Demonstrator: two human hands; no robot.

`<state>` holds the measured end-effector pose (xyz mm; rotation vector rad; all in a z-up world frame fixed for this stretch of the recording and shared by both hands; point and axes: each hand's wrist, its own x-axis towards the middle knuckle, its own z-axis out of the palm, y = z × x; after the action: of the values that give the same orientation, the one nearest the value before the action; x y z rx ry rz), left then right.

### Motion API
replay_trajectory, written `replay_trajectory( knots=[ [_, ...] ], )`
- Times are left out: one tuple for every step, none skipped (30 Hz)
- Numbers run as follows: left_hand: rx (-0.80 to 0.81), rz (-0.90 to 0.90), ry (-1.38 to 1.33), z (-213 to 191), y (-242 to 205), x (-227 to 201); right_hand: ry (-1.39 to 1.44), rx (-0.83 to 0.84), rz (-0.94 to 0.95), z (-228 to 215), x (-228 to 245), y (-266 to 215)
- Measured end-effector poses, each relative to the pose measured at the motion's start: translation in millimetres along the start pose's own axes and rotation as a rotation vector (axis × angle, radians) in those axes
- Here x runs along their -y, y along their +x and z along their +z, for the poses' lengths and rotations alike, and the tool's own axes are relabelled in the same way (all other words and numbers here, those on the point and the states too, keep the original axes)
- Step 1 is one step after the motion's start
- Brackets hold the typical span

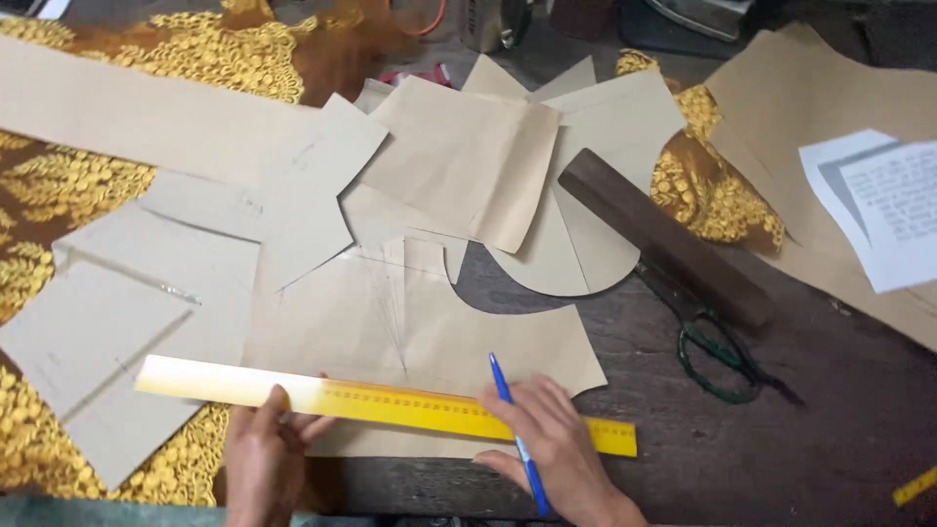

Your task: The person uses a yellow ruler and blue pen to draw straight lines and curves on a large beige paper pattern. They reposition the ruler multiple times to mark different sections of the pattern and briefly handle a piece of gold lace fabric.

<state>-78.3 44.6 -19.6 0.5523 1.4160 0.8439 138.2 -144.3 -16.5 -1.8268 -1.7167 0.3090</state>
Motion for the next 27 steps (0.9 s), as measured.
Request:
replay_trajectory(
  knots=[
    [0.012, 0.002, 0.008, 3, 1, 2, -0.003, -0.011, 0.009, 4, 2, -4],
    [0.011, -0.032, 0.029, 5, 1, 5, -0.005, -0.025, 0.052, 8, 5, -7],
    [0.007, -0.062, 0.044, 7, 2, 7, -0.006, -0.038, 0.087, 13, 6, -8],
    [0.014, -0.055, 0.046, 12, 0, 3, -0.007, -0.048, 0.087, 17, 2, -13],
    [0.048, -0.107, 0.044, 15, -5, 1, -0.027, -0.037, 0.139, 22, -1, -20],
    [0.082, -0.158, 0.041, 17, -9, -2, -0.045, -0.025, 0.191, 27, -5, -26],
    [0.081, -0.153, 0.042, 18, -13, -5, -0.042, -0.027, 0.188, 27, -6, -29],
    [0.071, -0.211, 0.076, 19, -16, -9, -0.027, -0.012, 0.23, 27, -7, -31],
    [0.063, -0.271, 0.109, 20, -19, -11, -0.015, 0.003, 0.274, 27, -9, -35],
    [0.063, -0.268, 0.109, 15, -16, -13, -0.015, 0.001, 0.272, 29, -12, -38],
    [0.126, -0.336, 0.204, 10, -14, -14, -0.015, -0.026, 0.245, 29, -15, -41],
    [0.188, -0.403, 0.299, 6, -12, -16, -0.017, -0.052, 0.218, 29, -19, -45],
    [0.191, -0.405, 0.302, -6, -4, -13, -0.018, -0.053, 0.222, 27, -21, -47],
    [0.369, -0.406, 0.473, -17, 3, -10, -0.026, -0.05, 0.214, 26, -24, -50],
    [0.551, -0.409, 0.644, -28, 10, -5, -0.037, -0.045, 0.209, 22, -27, -55],
    [0.558, -0.413, 0.646, -35, 14, -3, -0.041, -0.046, 0.215, 19, -28, -55],
    [0.585, -0.051, 0.927, -42, 16, 0, -0.053, -0.054, 0.178, 14, -30, -57],
    [0.594, 0.332, 1.181, -49, 19, 3, -0.065, -0.062, 0.141, 9, -31, -58],
    [0.604, 0.332, 1.181, -44, 14, 2, -0.072, -0.064, 0.148, 8, -34, -62],
    [0.552, 0.903, 1.213, -38, 10, 1, -0.097, -0.031, 0.143, 6, -36, -65],
    [0.456, 1.477, 1.178, -32, 5, -1, -0.121, -0.002, 0.137, 4, -39, -69],
    [0.467, 1.48, 1.173, -28, 11, 2, -0.126, -0.006, 0.145, 3, -38, -69],
    [0.571, 1.552, 1.175, -25, 16, 5, -0.127, -0.021, 0.11, 1, -37, -69],
    [0.676, 1.622, 1.175, -22, 21, 9, -0.129, -0.037, 0.076, -1, -36, -69],
    [0.684, 1.623, 1.171, -19, 24, 12, -0.132, -0.038, 0.082, 1, -38, -72],
    [0.804, 1.587, 1.186, -16, 27, 16, -0.141, -0.03, 0.089, 4, -40, -76],
    [0.924, 1.549, 1.201, -14, 30, 19, -0.149, -0.023, 0.096, 7, -43, -78]
  ],
)
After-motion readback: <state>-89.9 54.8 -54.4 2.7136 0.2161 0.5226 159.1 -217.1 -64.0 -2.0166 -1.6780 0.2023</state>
